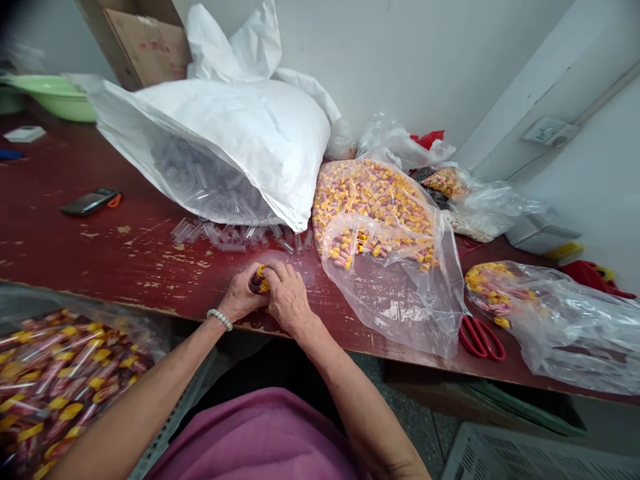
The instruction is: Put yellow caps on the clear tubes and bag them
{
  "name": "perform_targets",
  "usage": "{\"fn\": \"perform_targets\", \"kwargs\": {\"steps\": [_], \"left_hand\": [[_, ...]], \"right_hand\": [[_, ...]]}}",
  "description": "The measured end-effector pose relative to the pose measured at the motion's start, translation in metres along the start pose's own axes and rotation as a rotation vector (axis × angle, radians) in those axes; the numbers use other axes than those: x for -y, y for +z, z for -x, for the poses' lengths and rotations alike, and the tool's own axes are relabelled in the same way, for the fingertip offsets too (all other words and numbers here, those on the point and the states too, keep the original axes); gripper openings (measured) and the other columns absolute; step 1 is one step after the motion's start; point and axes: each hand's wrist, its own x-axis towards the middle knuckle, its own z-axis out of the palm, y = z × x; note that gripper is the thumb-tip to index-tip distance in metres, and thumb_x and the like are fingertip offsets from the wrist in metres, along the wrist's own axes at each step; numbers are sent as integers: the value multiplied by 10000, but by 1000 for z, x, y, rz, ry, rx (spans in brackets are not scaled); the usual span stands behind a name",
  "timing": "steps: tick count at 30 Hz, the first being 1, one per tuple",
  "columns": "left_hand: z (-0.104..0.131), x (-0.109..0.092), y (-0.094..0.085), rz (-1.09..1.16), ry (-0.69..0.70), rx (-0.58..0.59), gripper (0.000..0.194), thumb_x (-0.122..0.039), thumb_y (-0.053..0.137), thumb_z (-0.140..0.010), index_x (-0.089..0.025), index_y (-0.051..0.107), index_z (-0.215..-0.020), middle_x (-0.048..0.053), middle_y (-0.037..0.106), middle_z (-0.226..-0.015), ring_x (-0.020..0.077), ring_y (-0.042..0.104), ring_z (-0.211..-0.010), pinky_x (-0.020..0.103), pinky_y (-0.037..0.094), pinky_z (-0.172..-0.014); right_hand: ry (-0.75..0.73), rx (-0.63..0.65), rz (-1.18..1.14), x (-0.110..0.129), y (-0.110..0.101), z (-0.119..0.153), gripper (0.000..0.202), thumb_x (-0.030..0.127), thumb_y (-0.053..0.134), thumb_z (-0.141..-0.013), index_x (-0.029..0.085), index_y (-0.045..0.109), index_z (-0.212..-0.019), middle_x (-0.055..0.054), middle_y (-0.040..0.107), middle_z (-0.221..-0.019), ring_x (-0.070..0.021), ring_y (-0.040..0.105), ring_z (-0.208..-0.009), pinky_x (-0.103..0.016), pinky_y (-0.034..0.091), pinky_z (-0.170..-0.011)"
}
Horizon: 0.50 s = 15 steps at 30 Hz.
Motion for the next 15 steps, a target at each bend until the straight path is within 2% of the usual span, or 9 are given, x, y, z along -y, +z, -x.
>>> {"fn": "perform_targets", "kwargs": {"steps": [4, 7, 9, 11, 13, 15], "left_hand": [[0, -1, -1, -27, 14, -14, 398, -386, 709, -603, -176, 520, -883, -31, 581, -742, 121, 531, -659, 228, 426, -618], [0, -1, -1, -40, 19, -11, 382, -365, 711, -598, -174, 517, -865, -27, 588, -744, 120, 533, -653, 229, 430, -613], [1, -1, 0, -43, 30, -10, 348, -349, 705, -607, -179, 508, -839, -33, 578, -723, 112, 524, -629, 219, 422, -589], [1, 0, 1, -42, 40, -22, 319, -344, 695, -619, -185, 491, -805, -38, 564, -690, 104, 516, -602, 207, 411, -560], [0, 1, 2, -42, 42, -34, 315, -343, 693, -617, -189, 474, -785, -38, 558, -675, 104, 522, -590, 204, 411, -548], [0, 2, 3, -47, 36, -45, 324, -332, 695, -601, -194, 468, -786, -36, 558, -675, 108, 534, -588, 207, 420, -548]], "right_hand": [[30, 32, -5, 3, 1, -8, 360, 83, 458, -795, 213, 568, -1111, -57, 579, -1177, -224, 486, -965, -361, 432, -799], [18, 13, -72, 4, -9, -13, 295, 90, 472, -785, 216, 606, -1016, -56, 582, -1166, -205, 517, -989, -350, 456, -819], [15, -140, -161, -5, -22, -6, 330, 75, 460, -778, 227, 610, -1029, -40, 566, -1205, -172, 534, -1024, -312, 461, -856], [76, -356, -217, -25, -39, 9, 359, 89, 419, -808, 223, 580, -1100, -46, 566, -1200, -151, 545, -1029, -288, 464, -854], [231, -536, -201, -59, -54, 27, 350, 136, 348, -857, 172, 539, -1147, -90, 586, -1128, -159, 564, -964, -307, 474, -801], [460, -604, -132, -96, -61, 41, 344, 186, 318, -861, 117, 553, -1101, -110, 622, -1001, -171, 583, -841, -326, 474, -734]]}}
